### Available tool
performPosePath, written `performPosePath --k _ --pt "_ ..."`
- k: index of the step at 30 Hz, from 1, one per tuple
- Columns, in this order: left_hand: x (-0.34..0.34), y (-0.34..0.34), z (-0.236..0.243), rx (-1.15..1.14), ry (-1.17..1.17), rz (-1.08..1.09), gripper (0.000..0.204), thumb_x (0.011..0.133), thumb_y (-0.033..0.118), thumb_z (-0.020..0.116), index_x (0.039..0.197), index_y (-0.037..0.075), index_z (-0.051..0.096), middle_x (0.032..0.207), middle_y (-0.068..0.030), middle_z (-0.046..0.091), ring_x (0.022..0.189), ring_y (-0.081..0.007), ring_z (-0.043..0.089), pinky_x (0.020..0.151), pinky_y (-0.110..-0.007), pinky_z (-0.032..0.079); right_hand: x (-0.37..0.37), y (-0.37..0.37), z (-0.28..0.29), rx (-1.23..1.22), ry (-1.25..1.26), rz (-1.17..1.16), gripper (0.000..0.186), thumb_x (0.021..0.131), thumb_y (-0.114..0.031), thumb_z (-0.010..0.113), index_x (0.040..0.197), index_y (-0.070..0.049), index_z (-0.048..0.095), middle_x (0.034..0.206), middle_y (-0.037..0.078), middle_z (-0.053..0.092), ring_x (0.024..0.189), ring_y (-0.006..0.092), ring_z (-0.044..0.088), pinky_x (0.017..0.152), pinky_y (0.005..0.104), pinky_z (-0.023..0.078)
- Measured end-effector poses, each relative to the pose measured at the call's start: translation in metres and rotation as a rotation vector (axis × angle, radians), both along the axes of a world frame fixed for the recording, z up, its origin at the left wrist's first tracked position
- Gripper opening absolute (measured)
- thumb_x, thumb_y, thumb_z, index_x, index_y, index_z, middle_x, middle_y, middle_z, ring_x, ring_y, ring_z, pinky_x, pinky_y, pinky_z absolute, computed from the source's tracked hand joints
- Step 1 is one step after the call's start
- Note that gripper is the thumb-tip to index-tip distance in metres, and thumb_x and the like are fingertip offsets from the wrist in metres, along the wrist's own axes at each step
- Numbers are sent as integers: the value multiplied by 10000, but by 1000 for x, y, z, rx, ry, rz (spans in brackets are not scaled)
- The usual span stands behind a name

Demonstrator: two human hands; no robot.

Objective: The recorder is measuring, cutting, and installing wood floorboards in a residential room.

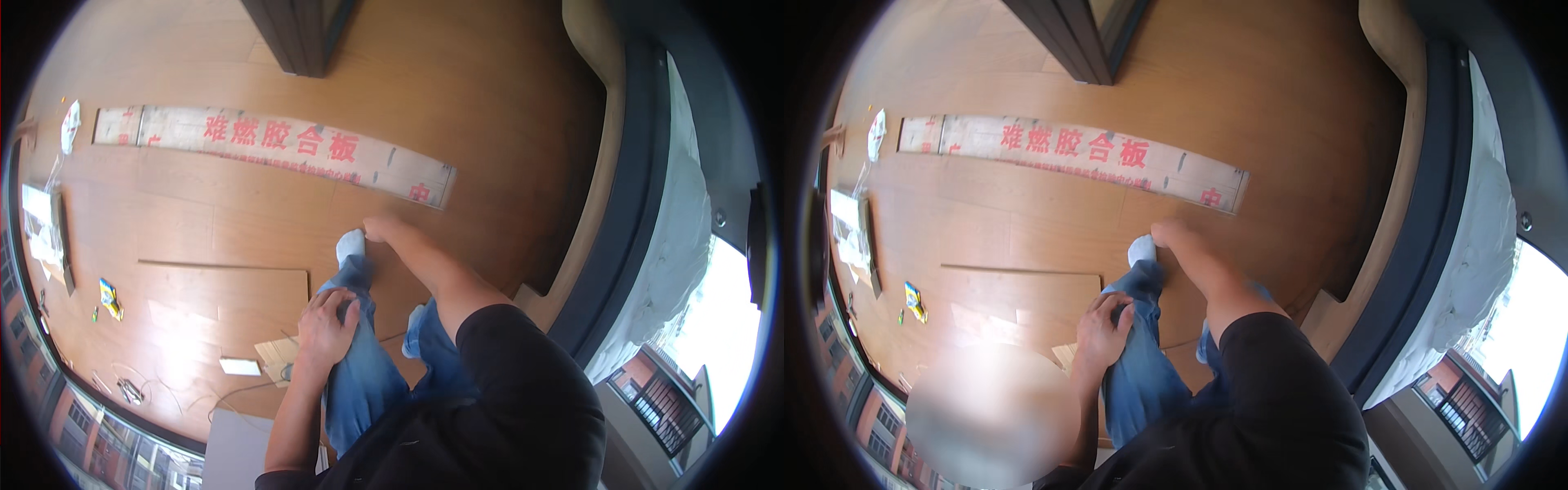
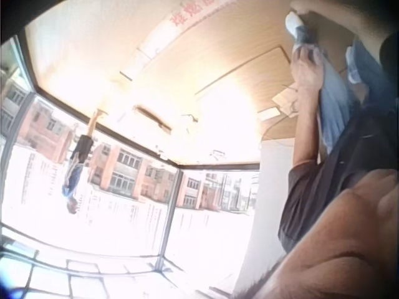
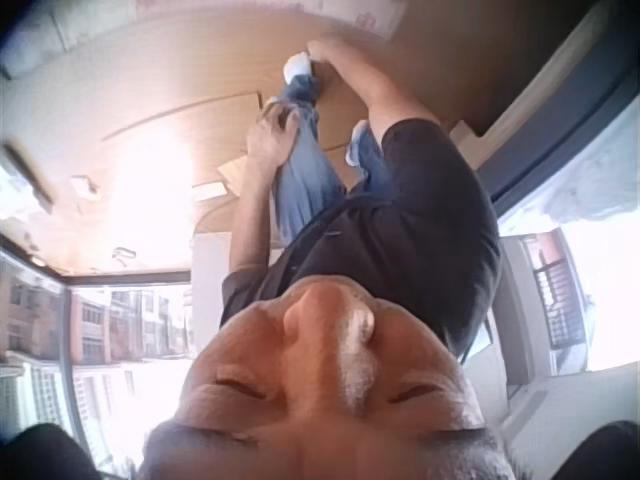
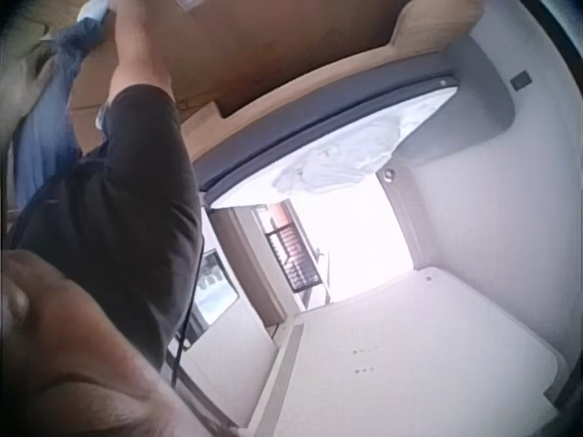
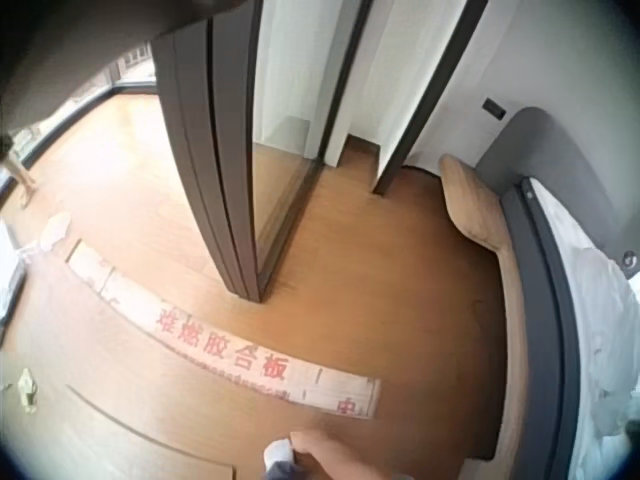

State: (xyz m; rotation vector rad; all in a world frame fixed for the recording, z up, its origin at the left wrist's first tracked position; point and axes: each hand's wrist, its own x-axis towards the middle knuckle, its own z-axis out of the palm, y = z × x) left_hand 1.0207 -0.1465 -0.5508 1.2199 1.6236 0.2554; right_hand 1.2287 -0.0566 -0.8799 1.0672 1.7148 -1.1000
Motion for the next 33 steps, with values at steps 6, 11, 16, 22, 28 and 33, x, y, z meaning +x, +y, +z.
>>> performPosePath --k 6,11,16,22,28,33 --pt "-30 -87 23 -156 176 96 276 974 285 559 1046 70 717 1145 -131 710 1097 -353 647 972 -455 513 -92 -10 204 -83 326 -53 355 955 -328 626 1093 -18 730 1108 221 718 1062 380 679 899 472 534" --pt "-58 -169 67 -102 195 394 288 979 259 545 1139 69 690 1118 -187 713 1100 -387 646 967 -475 514 -87 -2 389 -95 324 75 329 965 -338 625 980 -21 713 1010 206 725 939 387 690 801 491 530" --pt "-124 -249 145 -448 78 578 301 959 252 568 1181 91 693 1137 -213 713 1081 -402 668 947 -483 528 -60 45 493 68 256 -135 290 980 -288 650 1031 -11 722 935 135 742 868 241 708 804 374 549" --pt "-176 -339 229 -680 149 761 301 917 227 582 1145 85 716 1127 -202 721 1097 -379 674 963 -460 531 -54 90 557 80 -121 -734 161 1001 -190 594 952 -58 673 782 31 634 606 149 603 506 304 479" --pt "-219 -282 259 -732 58 1135 325 921 223 573 1166 84 735 1128 -212 729 1078 -365 697 966 -412 545 -167 171 553 -16 6 -298 174 963 -173 613 874 -43 687 737 51 654 574 160 589 526 340 474" --pt "-254 -220 215 -558 -177 1429 414 871 282 705 1209 44 715 1134 -198 744 1070 -335 718 939 -389 550 -426 249 558 40 39 -82 144 958 -143 616 884 -26 658 757 53 650 585 148 589 504 323 453"
